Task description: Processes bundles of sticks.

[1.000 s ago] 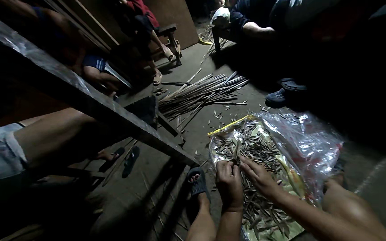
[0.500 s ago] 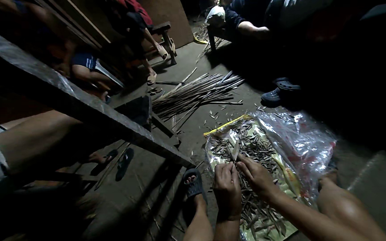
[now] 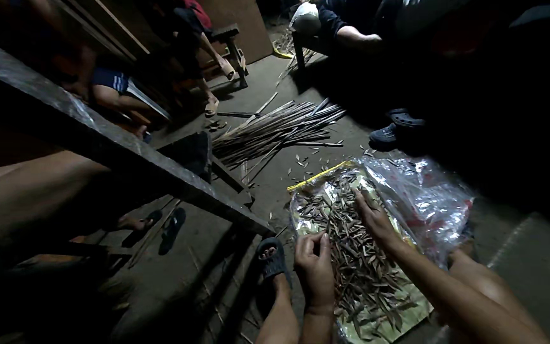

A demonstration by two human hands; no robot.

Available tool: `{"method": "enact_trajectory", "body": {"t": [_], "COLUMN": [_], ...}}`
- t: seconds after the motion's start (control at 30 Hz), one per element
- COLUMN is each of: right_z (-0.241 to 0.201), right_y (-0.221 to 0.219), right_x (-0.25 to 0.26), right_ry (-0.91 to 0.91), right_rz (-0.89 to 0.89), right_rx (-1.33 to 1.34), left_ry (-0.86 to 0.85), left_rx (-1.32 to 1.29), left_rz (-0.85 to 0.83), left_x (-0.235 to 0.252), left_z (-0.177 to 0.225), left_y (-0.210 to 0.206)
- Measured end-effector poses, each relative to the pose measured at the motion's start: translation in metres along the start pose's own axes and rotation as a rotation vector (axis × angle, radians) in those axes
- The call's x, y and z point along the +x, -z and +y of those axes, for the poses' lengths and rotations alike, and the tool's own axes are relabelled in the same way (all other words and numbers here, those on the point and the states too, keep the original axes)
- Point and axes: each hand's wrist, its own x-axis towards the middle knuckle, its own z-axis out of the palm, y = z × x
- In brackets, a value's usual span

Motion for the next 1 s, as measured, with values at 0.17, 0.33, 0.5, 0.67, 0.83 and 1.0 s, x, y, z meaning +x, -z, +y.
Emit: {"method": "enact_trajectory", "body": {"t": [0.17, 0.33, 0.5, 0.67, 0.83, 1.0], "right_z": [-0.011, -0.005, 0.001, 0.004, -0.004, -0.02], "right_y": [-0.017, -0.018, -0.018, -0.014, 0.013, -0.011], "right_x": [-0.031, -0.036, -0.034, -0.023, 0.008, -0.024], "right_ry": [0.07, 0.233, 0.393, 0.382, 0.085, -0.166], "right_rz": [-0.306, -0.232, -0.052, 0.011, -0.092, -0.305], "right_rx": [0.028, -0.3, -0.528, -0.61, -0.291, 0.282], "left_ry": [0.298, 0.313, 0.311, 0.292, 0.452, 0.549], "left_rx": [-0.176, -0.214, -0.214, -0.18, -0.242, -0.332], "left_rz": [-0.039, -0.09, -0.108, -0.109, -0.145, -0.138], "left_x": [0.011, 0.005, 0.005, 0.004, 0.005, 0.011], "left_z": [0.001, 0.004, 0.005, 0.004, 0.014, 0.014], "left_y": [0.002, -0.003, -0.006, -0.004, 0.006, 0.006]}}
